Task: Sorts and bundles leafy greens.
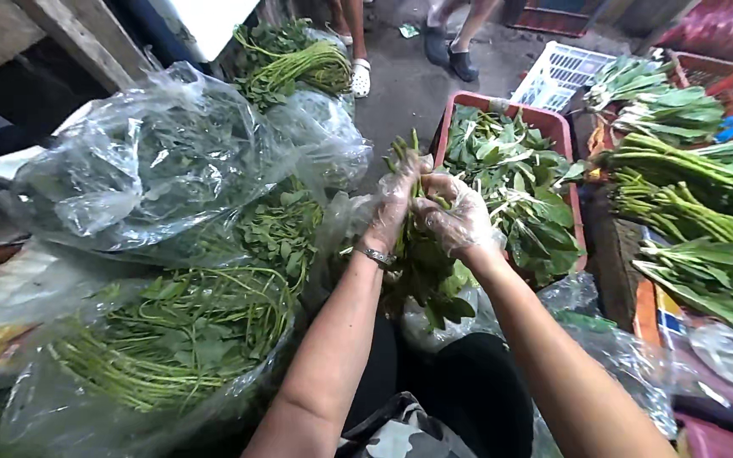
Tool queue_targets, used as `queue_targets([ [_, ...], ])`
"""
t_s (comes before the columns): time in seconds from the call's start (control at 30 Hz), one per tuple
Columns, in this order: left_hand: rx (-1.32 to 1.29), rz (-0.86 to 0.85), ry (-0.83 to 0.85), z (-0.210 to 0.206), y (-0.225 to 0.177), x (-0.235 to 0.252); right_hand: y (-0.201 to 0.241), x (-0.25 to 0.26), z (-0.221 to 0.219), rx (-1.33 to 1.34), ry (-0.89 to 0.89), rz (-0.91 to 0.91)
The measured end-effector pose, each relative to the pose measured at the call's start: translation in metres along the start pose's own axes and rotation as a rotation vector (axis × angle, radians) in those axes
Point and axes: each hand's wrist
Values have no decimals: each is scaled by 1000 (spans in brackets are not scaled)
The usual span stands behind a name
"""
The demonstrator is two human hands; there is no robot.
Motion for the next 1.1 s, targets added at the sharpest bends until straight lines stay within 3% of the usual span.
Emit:
queue_targets([
  [0.13, 33, 2, 3, -3, -12, -7, -4, 4, 15, 12, 89, 121],
  [0.2, 8, -17, -19, -1, -9, -3, -3, 9, 32, 67, 84, 36],
  [0.3, -16, -39, 8, 5, -2, 3, 14, 17, 71, 207, -54, -255],
  [0.43, -69, -140, 73, 6, 7, 9, 13, 16, 118, 417, -284, -294],
  [0.67, 2, -138, 32, 10, 5, 14, 38, 5, 155, 23, -85, -180],
  [0.8, 18, -167, 70, 12, 6, 12, 43, 9, 143, -203, -62, -143],
  [0.93, -166, -153, 178, 0, 9, 7, 36, 23, 107, -297, 80, -146],
  [1.1, 21, -96, 107, -12, -13, -19, 27, 37, 68, -264, 132, -12],
])
Point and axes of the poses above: each hand's wrist, its own x-axis towards the middle knuckle, its own z-axis out of the back of the hand, y = z × x, and after that the axes turned 7 degrees about -x, right-handed
